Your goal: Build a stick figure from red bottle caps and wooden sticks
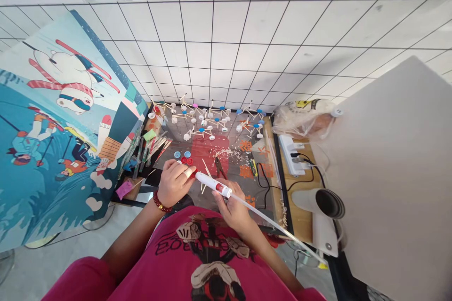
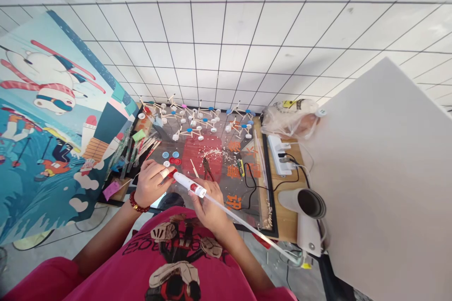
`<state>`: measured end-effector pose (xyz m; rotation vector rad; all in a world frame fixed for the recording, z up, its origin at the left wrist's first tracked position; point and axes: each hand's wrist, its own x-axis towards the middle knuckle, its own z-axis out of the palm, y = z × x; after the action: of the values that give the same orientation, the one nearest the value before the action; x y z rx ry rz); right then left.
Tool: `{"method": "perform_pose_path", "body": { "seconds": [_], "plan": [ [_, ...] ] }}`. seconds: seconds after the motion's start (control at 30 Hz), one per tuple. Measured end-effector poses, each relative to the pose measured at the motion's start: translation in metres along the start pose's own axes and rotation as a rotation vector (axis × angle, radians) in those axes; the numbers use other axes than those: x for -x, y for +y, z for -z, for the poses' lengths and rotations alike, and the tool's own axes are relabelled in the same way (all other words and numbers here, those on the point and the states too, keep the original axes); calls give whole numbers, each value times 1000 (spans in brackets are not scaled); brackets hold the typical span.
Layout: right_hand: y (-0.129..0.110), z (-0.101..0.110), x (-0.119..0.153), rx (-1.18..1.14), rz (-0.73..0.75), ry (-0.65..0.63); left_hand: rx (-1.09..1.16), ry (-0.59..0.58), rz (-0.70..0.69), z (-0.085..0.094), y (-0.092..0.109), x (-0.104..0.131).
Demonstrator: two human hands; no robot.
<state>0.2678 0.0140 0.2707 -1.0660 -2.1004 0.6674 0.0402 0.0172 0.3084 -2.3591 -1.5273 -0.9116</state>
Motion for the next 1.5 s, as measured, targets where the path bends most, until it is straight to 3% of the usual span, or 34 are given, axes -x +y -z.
{"method": "perform_pose_path", "body": {
  "seconds": [0.17, 0.4, 0.6, 1.0, 1.07, 1.2, 1.33, 1.43, 1.5],
  "plan": [
    [2, -1, 1, -23, -26, 6, 32, -8, 21, -3, -2, 3],
    [7, -8, 10, -195, -178, 70, 273, 13, 336, -15, -8, 11],
    [9, -10, 13, -388, -326, 182, 270, 27, 428, -11, -5, 9],
    [15, -14, 13, -420, -361, 198, 297, 39, 553, -6, -6, 7],
    [15, -13, 14, -398, -344, 195, 496, 12, 712, -7, -5, 7],
    [11, -10, 13, -266, -252, 171, 1183, 13, 1287, -12, 3, 3],
    [5, -3, 11, -169, -127, 119, 1610, -79, 1576, -11, 12, -3],
    [2, 0, 11, -152, -105, 117, 1857, 32, 1829, -10, 18, -5],
    [2, -1, 11, -140, -96, 107, 1867, 132, 1901, -10, 20, -5]
  ]
}}
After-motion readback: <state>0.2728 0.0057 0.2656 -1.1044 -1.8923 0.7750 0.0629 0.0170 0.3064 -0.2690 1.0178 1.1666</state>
